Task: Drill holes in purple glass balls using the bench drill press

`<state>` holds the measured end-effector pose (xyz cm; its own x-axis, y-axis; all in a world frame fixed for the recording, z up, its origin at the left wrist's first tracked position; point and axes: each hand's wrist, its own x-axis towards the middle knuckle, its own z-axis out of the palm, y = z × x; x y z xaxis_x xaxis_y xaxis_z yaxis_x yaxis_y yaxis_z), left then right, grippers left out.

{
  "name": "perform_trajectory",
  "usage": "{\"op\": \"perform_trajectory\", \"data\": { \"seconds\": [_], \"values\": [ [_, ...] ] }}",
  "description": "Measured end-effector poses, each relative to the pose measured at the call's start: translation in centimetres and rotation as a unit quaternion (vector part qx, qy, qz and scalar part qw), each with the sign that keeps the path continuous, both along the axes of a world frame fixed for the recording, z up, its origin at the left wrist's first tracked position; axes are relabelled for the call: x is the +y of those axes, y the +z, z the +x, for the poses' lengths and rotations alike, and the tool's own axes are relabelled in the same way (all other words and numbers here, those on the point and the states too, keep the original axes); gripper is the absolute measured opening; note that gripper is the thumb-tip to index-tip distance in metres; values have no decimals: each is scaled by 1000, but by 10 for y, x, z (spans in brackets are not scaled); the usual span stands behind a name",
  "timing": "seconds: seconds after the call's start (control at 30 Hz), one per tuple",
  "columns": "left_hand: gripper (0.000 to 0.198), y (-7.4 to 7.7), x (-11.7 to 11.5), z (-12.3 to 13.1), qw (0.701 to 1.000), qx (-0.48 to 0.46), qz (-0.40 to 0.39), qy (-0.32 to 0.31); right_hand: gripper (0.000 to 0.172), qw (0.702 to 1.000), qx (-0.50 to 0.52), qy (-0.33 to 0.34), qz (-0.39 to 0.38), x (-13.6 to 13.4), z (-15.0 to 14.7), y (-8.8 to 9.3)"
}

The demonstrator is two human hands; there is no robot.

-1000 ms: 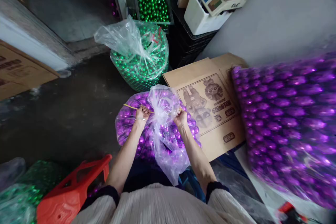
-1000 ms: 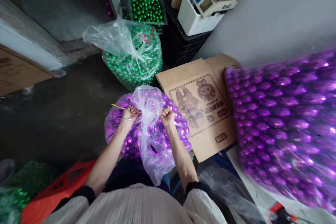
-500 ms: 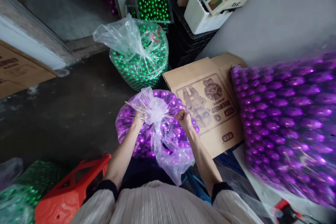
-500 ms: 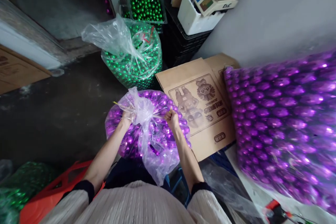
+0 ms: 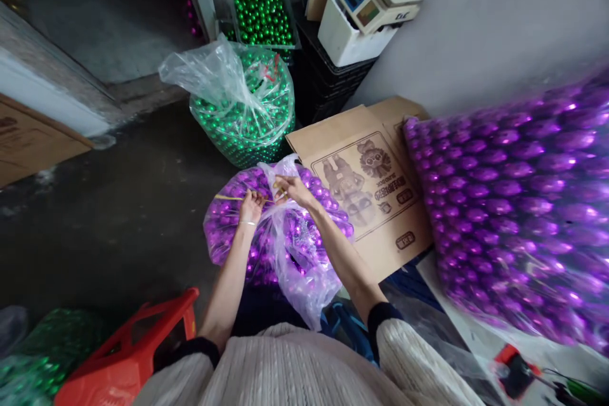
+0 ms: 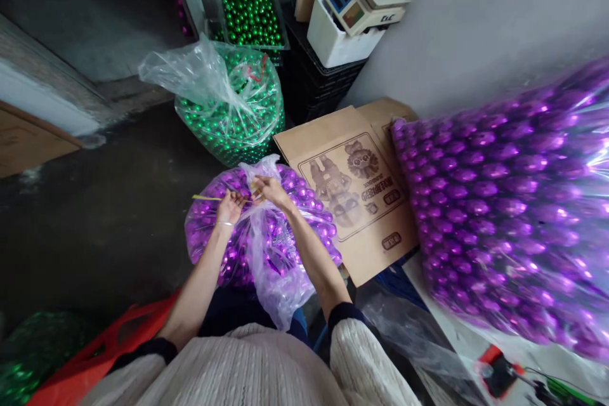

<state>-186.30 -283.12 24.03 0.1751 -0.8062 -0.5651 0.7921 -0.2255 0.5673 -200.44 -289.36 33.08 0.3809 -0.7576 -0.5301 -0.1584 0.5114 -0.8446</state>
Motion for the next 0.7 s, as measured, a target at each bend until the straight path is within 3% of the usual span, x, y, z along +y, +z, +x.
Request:
{"op": "perform_trajectory", "data": {
  "seconds": [0.07,0.2,0.3,0.37,0.43,0.5,0.53,0.6,0.7],
  "values": [
    [43,4,19,-8,991,-121,-35,-49,36,1000,-3,-27,5,-19,1,-5],
    [26,8,31,-32,914,-348,-105,-182,39,998,1,-56,9,-24,3,-11],
    [8,8,18,-40,890,-390,-123,-203,43,986,-11,-159,-40,-2,-6,-8],
    [10,9,10,-40,876,-410,-139,-212,44,963,-32,-254,-86,23,-15,-1],
    [16,11,8,-39,862,-423,-163,-228,44,944,-47,-301,-123,52,-22,8],
    [16,13,9,-39,846,-430,-192,-251,43,943,-26,-279,-178,77,-22,18],
    [12,14,10,-40,838,-432,-207,-262,41,948,-6,-238,-212,86,-20,22],
    [5,16,13,-39,825,-436,-230,-277,40,957,21,-114,-267,91,-15,27],
    [8,19,17,-33,815,-443,-247,-280,39,959,43,46,-275,76,-18,24]
  ]
}}
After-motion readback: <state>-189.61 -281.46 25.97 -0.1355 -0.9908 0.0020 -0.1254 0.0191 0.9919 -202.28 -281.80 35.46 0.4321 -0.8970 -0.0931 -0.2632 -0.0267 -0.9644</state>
